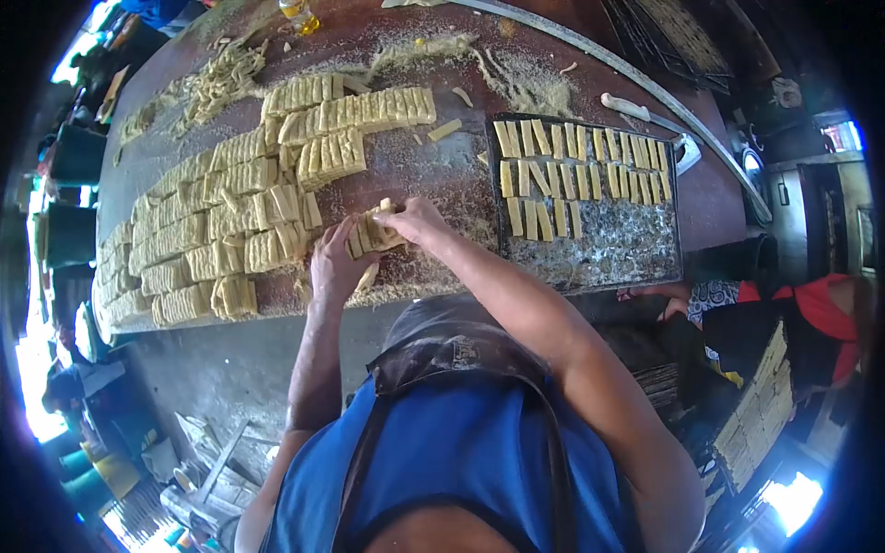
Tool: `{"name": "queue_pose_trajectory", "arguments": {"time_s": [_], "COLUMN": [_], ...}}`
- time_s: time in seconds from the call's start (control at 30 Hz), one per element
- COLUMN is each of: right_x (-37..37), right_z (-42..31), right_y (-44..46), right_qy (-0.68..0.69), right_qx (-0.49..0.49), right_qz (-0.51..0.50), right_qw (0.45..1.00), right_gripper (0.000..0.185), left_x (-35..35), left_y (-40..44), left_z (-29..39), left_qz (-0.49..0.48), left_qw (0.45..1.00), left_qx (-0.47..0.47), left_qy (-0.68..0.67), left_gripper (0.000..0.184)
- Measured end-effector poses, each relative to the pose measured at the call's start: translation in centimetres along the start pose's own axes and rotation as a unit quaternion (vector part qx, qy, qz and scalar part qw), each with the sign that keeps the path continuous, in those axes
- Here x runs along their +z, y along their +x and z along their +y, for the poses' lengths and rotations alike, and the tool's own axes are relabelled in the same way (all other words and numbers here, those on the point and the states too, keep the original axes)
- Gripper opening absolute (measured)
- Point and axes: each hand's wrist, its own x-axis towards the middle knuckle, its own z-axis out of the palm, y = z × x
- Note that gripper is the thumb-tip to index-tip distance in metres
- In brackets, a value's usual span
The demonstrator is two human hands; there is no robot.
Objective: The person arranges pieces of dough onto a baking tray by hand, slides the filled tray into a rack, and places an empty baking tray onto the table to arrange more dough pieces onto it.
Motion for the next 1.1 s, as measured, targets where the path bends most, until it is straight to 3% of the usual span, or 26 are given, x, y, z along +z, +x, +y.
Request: {"name": "queue_pose_trajectory", "arguments": {"time_s": [0.03, 0.07, 0.1, 0.17, 0.23, 0.3, 0.37, 0.47, 0.53, 0.57, 0.63, 0.67, 0.7, 0.73, 0.77, 0.87, 0.93, 1.0, 1.07, 1.1], "right_x": [0.3, 0.4, 0.9, 1.5, 1.6, 0.9, 0.1, 0.3, -0.5, -1.9, -6.1, -9.1, -11.7, -14.8, -18.1, -25.9, -28.3, -29.3, -28.6, -28.6], "right_z": [-0.5, -1.1, -1.0, -1.2, -0.5, -0.1, -0.9, -2.0, -1.0, -0.3, 1.2, 1.2, 4.2, 5.4, 6.5, 11.7, 14.2, 15.5, 15.6, 16.1], "right_y": [-0.3, -0.4, -0.4, -0.1, 1.1, 1.3, 0.8, 0.2, 1.0, 1.0, -0.6, -2.8, -2.3, -4.2, -6.4, -10.7, -11.0, -11.7, -12.3, -12.0], "right_qy": [-0.023, -0.130, -0.132, -0.321, -0.312, -0.109, -0.107, -0.190, -0.203, -0.204, 0.065, 0.079, 0.109, 0.125, 0.141, 0.076, 0.032, -0.128, -0.179, -0.188], "right_qx": [-0.035, 0.014, 0.020, -0.032, -0.013, -0.024, -0.030, -0.029, -0.112, -0.105, -0.154, -0.135, -0.142, -0.124, -0.109, -0.061, -0.059, -0.053, -0.057, -0.065], "right_qz": [-0.028, -0.032, -0.030, 0.022, 0.003, -0.003, -0.037, -0.006, -0.026, -0.010, -0.092, -0.085, -0.088, -0.078, -0.074, 0.064, 0.100, 0.160, 0.216, 0.238], "right_qw": [0.999, 0.991, 0.991, 0.946, 0.950, 0.994, 0.993, 0.981, 0.972, 0.973, 0.982, 0.984, 0.980, 0.981, 0.981, 0.993, 0.993, 0.977, 0.958, 0.951], "right_gripper": [0.057, 0.069, 0.069, 0.072, 0.071, 0.067, 0.067, 0.053, 0.054, 0.054, 0.054, 0.056, 0.057, 0.057, 0.057, 0.053, 0.050, 0.044, 0.043, 0.043], "left_x": [0.3, 0.6, 0.7, 1.1, 1.7, 1.5, 1.4, 1.5, 1.3, 0.7, 0.0, 0.0, 0.7, 0.7, 1.2, 3.4, 5.7, 8.7, 10.5, 11.1], "left_y": [-0.1, -0.1, -0.4, -0.6, -0.7, -0.8, -0.8, -0.6, -0.4, -0.6, -1.5, -1.7, -2.1, -2.9, -3.4, -4.7, -4.9, -3.9, -2.7, -2.5], "left_z": [0.0, 0.2, 0.6, 0.6, 0.3, 0.2, 0.3, 0.0, -0.2, 0.1, 2.0, 1.0, 0.6, 1.9, 2.5, 6.2, 11.4, 14.9, 18.6, 20.8], "left_qz": [0.012, 0.008, 0.030, 0.055, 0.095, 0.089, 0.082, 0.069, 0.097, 0.110, 0.164, 0.205, 0.246, 0.240, 0.250, 0.240, 0.179, 0.147, 0.090, 0.057], "left_qw": [1.000, 1.000, 0.999, 0.998, 0.995, 0.996, 0.996, 0.997, 0.993, 0.986, 0.960, 0.970, 0.961, 0.960, 0.959, 0.964, 0.946, 0.974, 0.979, 0.979], "left_qx": [-0.005, -0.003, -0.006, -0.011, 0.016, 0.015, 0.013, 0.020, 0.064, 0.072, 0.039, 0.070, 0.078, 0.000, -0.001, -0.030, -0.118, -0.004, 0.105, 0.108], "left_qy": [-0.004, -0.009, -0.014, -0.022, -0.017, -0.017, -0.015, -0.014, -0.024, -0.098, -0.222, -0.113, -0.102, -0.140, -0.135, -0.111, -0.242, -0.172, -0.152, -0.163], "left_gripper": [0.077, 0.077, 0.075, 0.072, 0.072, 0.071, 0.071, 0.074, 0.079, 0.082, 0.073, 0.069, 0.066, 0.060, 0.053, 0.048, 0.044, 0.042, 0.039, 0.039]}}
